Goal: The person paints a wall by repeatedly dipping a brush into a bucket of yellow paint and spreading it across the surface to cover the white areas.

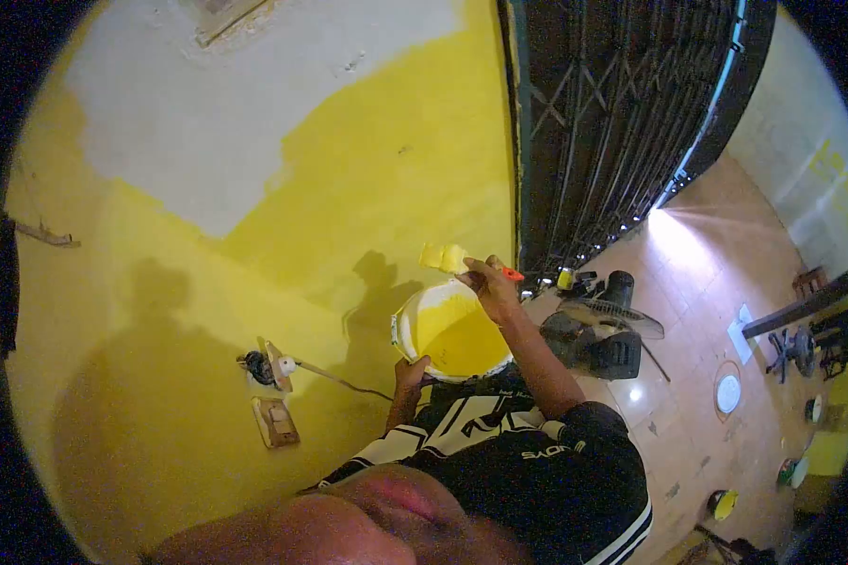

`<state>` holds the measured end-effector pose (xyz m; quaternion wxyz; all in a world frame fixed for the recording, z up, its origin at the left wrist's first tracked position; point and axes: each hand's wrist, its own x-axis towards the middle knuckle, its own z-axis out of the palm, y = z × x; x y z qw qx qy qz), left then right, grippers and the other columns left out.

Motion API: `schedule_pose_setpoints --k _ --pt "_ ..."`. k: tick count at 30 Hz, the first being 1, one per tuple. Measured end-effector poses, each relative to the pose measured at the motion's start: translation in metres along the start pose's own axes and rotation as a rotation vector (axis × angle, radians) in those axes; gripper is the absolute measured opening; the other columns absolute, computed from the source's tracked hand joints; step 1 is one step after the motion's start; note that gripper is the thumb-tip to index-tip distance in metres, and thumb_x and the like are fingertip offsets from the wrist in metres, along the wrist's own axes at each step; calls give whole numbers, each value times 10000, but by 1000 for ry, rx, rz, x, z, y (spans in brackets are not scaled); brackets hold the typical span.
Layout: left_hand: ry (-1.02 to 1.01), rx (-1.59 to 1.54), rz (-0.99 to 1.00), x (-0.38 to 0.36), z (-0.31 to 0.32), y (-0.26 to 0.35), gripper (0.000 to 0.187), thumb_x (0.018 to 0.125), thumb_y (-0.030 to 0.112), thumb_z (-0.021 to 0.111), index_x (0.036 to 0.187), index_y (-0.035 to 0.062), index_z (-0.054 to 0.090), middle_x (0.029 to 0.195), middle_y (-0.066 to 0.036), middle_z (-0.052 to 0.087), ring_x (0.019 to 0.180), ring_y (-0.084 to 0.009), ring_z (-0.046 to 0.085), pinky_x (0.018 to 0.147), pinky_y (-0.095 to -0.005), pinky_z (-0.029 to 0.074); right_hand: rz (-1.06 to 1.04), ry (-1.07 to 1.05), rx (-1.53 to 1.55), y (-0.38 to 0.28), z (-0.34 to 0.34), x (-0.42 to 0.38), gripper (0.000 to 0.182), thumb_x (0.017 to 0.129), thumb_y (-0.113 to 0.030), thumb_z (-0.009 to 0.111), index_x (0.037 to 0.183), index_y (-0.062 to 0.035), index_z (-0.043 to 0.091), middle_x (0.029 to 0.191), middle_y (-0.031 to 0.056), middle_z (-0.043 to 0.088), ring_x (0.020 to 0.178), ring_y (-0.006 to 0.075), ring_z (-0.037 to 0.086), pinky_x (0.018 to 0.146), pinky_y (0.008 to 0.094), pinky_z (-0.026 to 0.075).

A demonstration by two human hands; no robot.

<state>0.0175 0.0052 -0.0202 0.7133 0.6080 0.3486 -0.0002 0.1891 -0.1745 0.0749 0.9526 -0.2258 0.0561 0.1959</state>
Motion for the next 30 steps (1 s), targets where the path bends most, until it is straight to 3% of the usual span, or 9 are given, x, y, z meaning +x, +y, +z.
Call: schedule_pose_setpoints --k 2,5,8,14,18,21,25,27,30 --pt "38 -7 -67 4 0 -2 326 702 98 626 998 -24 562 861 -139 612 633 -230 615 518 -318 510 -93 7 -66 5 12 12 259 761 11 606 672 -113 396 741 67 563 644 214 597 664 352 529" --pt "51 -32 42 2 -2 -2 334 678 68 629 980 -55 556 840 -128 608 647 -211 612 526 -303 501 -219 -27 -114 9 57 14 280 742 8 633 660 -102 390 708 64 555 660 198 598 684 357 530" --pt "51 -122 -135 -13 4 15 331 679 65 615 973 -66 540 829 -151 605 638 -236 617 524 -339 532 -293 -41 -217 11 108 26 312 740 14 645 627 -100 377 701 55 551 702 187 598 723 361 525" --pt "47 -146 -78 -21 7 22 333 692 74 618 982 -69 538 863 -157 608 725 -245 624 600 -332 530 -774 -217 -544 44 207 41 289 740 27 659 569 -23 432 601 -1 473 949 218 596 763 274 496" --pt "93 -109 -102 -11 2 7 332 696 76 622 986 -64 538 886 -152 606 768 -241 620 638 -327 523 -835 -401 -703 81 251 43 260 731 40 661 586 -23 454 574 6 457 950 230 598 772 285 494" --pt "94 -110 -149 -14 3 16 348 700 78 627 1003 -63 534 909 -155 604 766 -237 618 631 -325 516 -917 -572 -678 119 274 54 232 722 61 652 602 -21 472 570 30 480 928 231 610 771 298 498" --pt "105 -144 -93 -16 -2 15 288 747 120 631 991 -11 552 851 -147 609 686 -245 619 545 -350 533 -1020 -757 -635 147 303 57 183 697 88 636 630 -19 504 578 86 527 692 188 631 774 295 499" --pt "89 -149 -70 -11 -3 7 263 751 117 627 975 -5 561 841 -140 608 684 -240 615 540 -353 529 -998 -801 -620 156 316 53 273 699 106 622 550 -1 420 512 73 407 498 113 465 887 373 467" --pt "134 0 -42 8 -6 -12 259 754 126 627 974 8 562 816 -130 600 681 -229 608 522 -353 512 -948 -879 -639 169 316 61 220 699 114 610 591 4 453 539 84 433 524 139 533 859 340 477"
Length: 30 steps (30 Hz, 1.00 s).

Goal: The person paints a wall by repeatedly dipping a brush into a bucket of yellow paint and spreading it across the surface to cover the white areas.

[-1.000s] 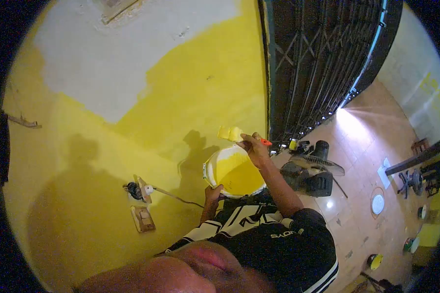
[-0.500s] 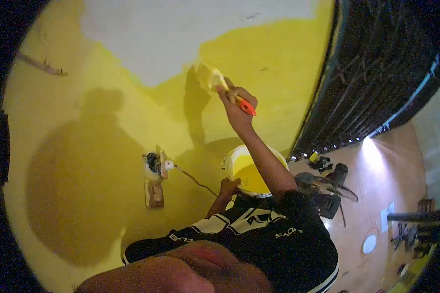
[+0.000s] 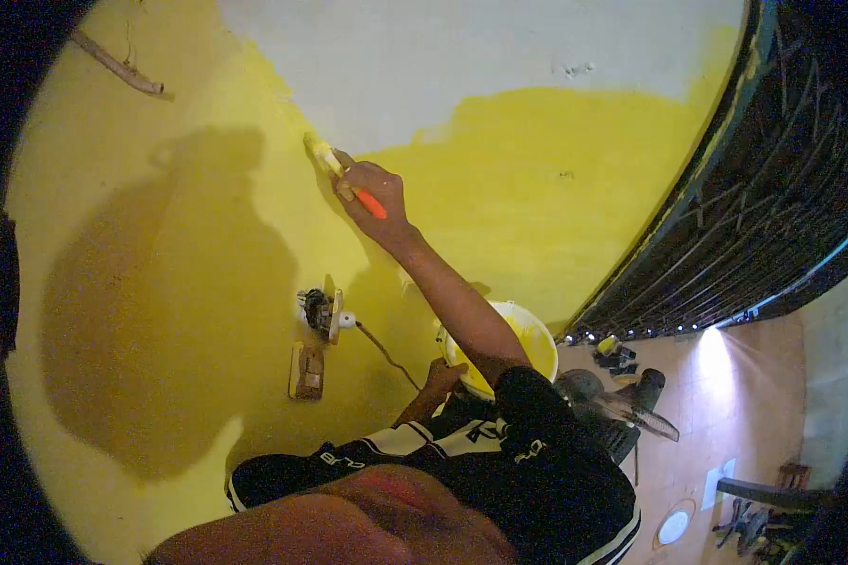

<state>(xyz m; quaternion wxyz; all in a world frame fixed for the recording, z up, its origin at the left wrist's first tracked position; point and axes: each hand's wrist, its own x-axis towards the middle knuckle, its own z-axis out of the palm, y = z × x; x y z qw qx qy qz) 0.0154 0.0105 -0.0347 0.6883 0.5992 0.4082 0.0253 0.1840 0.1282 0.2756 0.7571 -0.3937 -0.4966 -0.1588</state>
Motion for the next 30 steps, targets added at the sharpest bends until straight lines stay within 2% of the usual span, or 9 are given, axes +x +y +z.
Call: schedule_pose_setpoints --k 2,5,6,9,10,19,21,25,30 --pt "-96 -5 -78 -9 -1 15 462 695 137 660 1110 -13 523 996 -129 608 861 -245 597 780 -349 462 -21 -29 10 1 1 2 203 698 114 608 607 4 464 548 87 439 535 146 550 852 332 478" --pt "-15 152 -11 -20 1 31 290 751 178 640 971 3 569 841 -119 609 676 -235 599 555 -335 494 19 -81 -71 -7 -10 1 188 691 112 617 625 4 477 563 95 468 577 173 586 774 300 496" --pt "-58 57 191 -10 1 14 313 749 201 648 972 -6 573 852 -113 617 701 -245 597 614 -344 489 34 25 -142 -11 -13 -1 198 686 109 625 620 0 473 568 100 480 587 175 591 715 288 498" --pt "-36 165 111 -14 2 19 345 741 228 661 981 -5 580 860 -111 622 743 -237 597 672 -356 485 18 112 -236 -12 -29 -4 160 683 71 624 642 -25 502 653 123 554 638 214 608 626 294 496" --pt "-111 -59 97 -19 2 21 377 717 237 685 987 -4 582 876 -120 623 773 -218 597 702 -349 483 -21 118 -274 -13 -32 -8 114 686 36 614 670 -44 535 734 141 615 679 251 621 595 312 493" --pt "-10 -80 58 -2 0 -8 397 673 149 651 1024 -23 579 917 -145 633 818 -225 615 741 -335 478 -26 -135 -227 -1 4 -7 207 652 141 611 642 -19 480 597 90 492 623 182 573 633 276 481" --pt "-12 -42 19 -18 -4 20 399 670 149 654 1025 -17 579 915 -142 633 816 -224 616 737 -335 481 -21 26 -248 -2 -2 -6 209 651 144 606 624 -17 476 569 91 471 580 178 539 647 286 486" --pt "3 140 25 -16 -6 22 413 657 159 664 1024 -8 575 898 -134 637 789 -221 620 712 -334 487 -144 132 -356 -6 -7 -8 229 635 96 654 633 -57 483 590 97 519 606 222 588 559 284 480" --pt "40 128 109 -23 -8 31 460 647 189 667 1049 -6 558 903 -132 634 779 -220 618 701 -339 489 -83 -61 -267 -8 12 -4 216 650 91 637 636 -65 487 622 105 552 607 229 601 590 285 494"
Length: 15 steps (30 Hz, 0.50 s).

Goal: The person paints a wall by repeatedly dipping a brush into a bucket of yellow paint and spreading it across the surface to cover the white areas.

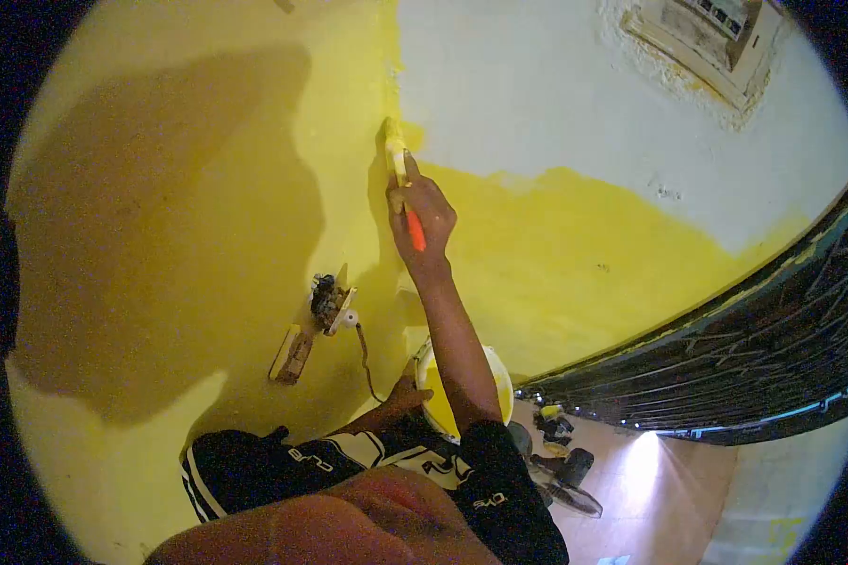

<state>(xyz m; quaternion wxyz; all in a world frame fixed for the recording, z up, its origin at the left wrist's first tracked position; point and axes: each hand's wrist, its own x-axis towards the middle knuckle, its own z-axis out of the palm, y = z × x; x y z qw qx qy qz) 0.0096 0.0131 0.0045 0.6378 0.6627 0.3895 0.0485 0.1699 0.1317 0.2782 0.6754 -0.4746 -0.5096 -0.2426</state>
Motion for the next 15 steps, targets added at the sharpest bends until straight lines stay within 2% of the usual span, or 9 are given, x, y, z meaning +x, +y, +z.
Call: schedule_pose_setpoints --k 2,4,5,7,9,13,15 --pt "11 6 -3 2 0 -6 481 644 195 664 1067 -4 547 909 -134 632 786 -220 616 709 -341 488 2 -11 -19 2 -3 -4 231 665 110 622 620 -45 458 600 101 515 593 215 587 557 269 477" --pt "-78 -317 94 10 5 -22 493 636 194 656 1073 -5 544 922 -140 626 796 -224 613 712 -341 484 -2 -30 -38 9 -4 -7 249 681 130 607 603 -25 429 577 98 478 579 201 573 525 253 460" --pt "-75 -327 96 15 10 -31 493 636 194 656 1073 -5 544 922 -140 626 796 -224 613 712 -341 484 33 18 -16 14 -3 -11 219 662 113 607 625 -42 458 620 105 519 608 222 581 574 280 479" --pt "48 -181 119 5 5 -12 489 638 188 647 1070 -12 540 929 -146 623 793 -233 612 724 -337 480 75 68 2 10 0 -10 196 643 97 608 647 -58 487 664 111 560 636 244 590 624 308 498" --pt "1 -118 77 14 4 -16 492 637 192 647 1070 -15 539 931 -151 622 792 -237 612 727 -335 479 -123 100 -34 -4 6 5 198 621 109 599 656 -51 488 652 108 555 624 240 572 646 319 501" --pt "-25 -50 34 -1 -1 6 495 636 206 649 1067 -11 539 929 -159 625 804 -250 615 754 -338 474 10 -42 -9 2 9 -10 192 618 114 601 649 -42 493 633 108 550 604 234 571 647 317 503" --pt "-60 -45 18 1 -2 6 488 635 207 648 1062 -6 543 925 -158 627 812 -251 615 758 -341 471 39 -27 -68 5 10 -24 255 671 132 613 597 -21 423 554 86 451 524 196 530 614 292 510"
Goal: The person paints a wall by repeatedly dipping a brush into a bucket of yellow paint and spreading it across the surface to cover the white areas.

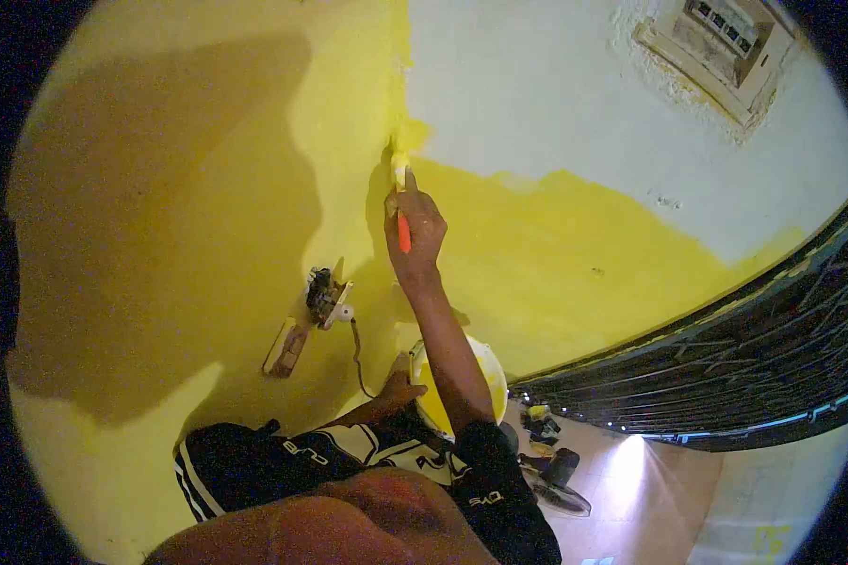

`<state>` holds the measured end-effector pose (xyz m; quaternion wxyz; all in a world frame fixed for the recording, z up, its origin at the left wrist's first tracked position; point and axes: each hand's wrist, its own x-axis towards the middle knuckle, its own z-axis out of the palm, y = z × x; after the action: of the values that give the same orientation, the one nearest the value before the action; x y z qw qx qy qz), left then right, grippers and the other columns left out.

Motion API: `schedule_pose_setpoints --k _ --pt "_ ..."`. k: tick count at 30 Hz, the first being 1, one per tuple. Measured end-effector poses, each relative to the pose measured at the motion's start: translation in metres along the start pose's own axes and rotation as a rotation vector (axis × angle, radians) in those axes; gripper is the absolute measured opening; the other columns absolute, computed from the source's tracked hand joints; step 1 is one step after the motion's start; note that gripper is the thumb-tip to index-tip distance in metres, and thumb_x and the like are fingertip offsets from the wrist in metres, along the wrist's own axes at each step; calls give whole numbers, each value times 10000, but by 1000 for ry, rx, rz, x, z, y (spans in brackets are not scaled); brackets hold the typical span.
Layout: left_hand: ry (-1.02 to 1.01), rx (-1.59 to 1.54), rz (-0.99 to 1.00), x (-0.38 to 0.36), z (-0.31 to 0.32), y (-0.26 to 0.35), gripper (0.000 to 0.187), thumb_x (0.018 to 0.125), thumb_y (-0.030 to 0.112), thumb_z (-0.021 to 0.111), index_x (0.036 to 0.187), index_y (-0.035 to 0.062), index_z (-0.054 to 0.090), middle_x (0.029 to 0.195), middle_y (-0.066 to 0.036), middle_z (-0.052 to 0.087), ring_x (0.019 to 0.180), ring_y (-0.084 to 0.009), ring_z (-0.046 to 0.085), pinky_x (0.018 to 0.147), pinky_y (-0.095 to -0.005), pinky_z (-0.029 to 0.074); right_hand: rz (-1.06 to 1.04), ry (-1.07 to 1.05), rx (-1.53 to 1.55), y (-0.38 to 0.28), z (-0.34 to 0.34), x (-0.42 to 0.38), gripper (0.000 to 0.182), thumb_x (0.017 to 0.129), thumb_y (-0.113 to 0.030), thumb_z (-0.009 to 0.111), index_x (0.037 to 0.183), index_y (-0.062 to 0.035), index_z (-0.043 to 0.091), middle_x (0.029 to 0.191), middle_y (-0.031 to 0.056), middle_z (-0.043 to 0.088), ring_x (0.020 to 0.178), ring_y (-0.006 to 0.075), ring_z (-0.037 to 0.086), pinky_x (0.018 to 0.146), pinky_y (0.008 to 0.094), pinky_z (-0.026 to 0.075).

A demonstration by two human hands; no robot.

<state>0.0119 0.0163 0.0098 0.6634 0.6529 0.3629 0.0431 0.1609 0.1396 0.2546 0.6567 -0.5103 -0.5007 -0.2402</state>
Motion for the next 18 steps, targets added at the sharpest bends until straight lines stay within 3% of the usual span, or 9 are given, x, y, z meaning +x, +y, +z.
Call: schedule_pose_setpoints --k 2,4,5,8,10,11,13,16,18 --pt "-33 14 -18 1 2 -4 482 634 208 646 1056 -2 546 922 -156 629 821 -252 615 762 -345 467 -6 91 46 -6 -2 3 260 676 109 630 594 -22 421 551 88 450 484 201 482 531 270 462" --pt "34 54 9 2 4 -4 452 641 196 642 1041 3 556 912 -145 634 832 -249 614 765 -346 464 -36 61 46 -9 -5 15 183 604 119 587 667 -34 508 661 124 560 644 242 580 665 325 494" --pt "33 57 12 0 3 1 452 641 196 642 1041 3 556 912 -145 634 832 -249 614 765 -346 464 -38 65 45 -8 -4 16 183 604 119 587 667 -34 508 661 124 560 644 242 580 665 325 494" --pt "13 104 -38 -2 1 5 444 641 196 643 1030 -1 562 895 -144 634 825 -242 613 757 -342 467 -1 -1 87 -8 -2 15 181 606 121 586 661 -31 504 650 127 556 613 239 574 651 324 493" --pt "-17 -20 -13 4 5 -6 444 642 202 646 1024 -8 563 885 -141 632 808 -233 611 745 -338 467 168 -117 35 -16 -8 9 187 606 129 573 658 -30 490 660 122 559 609 238 569 631 322 487" --pt "-20 -19 -11 8 6 -10 444 642 202 646 1024 -8 563 885 -141 632 808 -233 611 745 -338 467 166 -116 32 -18 -10 13 187 606 129 573 658 -30 490 660 122 559 609 238 569 631 322 487" --pt "-17 3 -86 8 6 -11 442 640 197 643 1020 -14 563 882 -142 629 797 -225 607 736 -335 464 -33 91 95 -21 -9 25 239 668 101 632 603 -29 443 554 92 473 487 184 476 483 259 417" --pt "93 -41 83 -6 7 3 439 636 190 641 1019 -10 567 881 -136 631 790 -216 608 723 -329 465 -57 97 50 -15 1 28 225 667 106 627 620 -25 450 554 90 474 494 188 493 490 253 425" --pt "59 12 57 2 5 -10 440 634 188 641 1020 -10 568 881 -133 631 788 -214 608 719 -327 465 -1 70 22 -19 2 18 221 664 107 627 628 -24 453 556 92 476 494 188 495 492 254 427"
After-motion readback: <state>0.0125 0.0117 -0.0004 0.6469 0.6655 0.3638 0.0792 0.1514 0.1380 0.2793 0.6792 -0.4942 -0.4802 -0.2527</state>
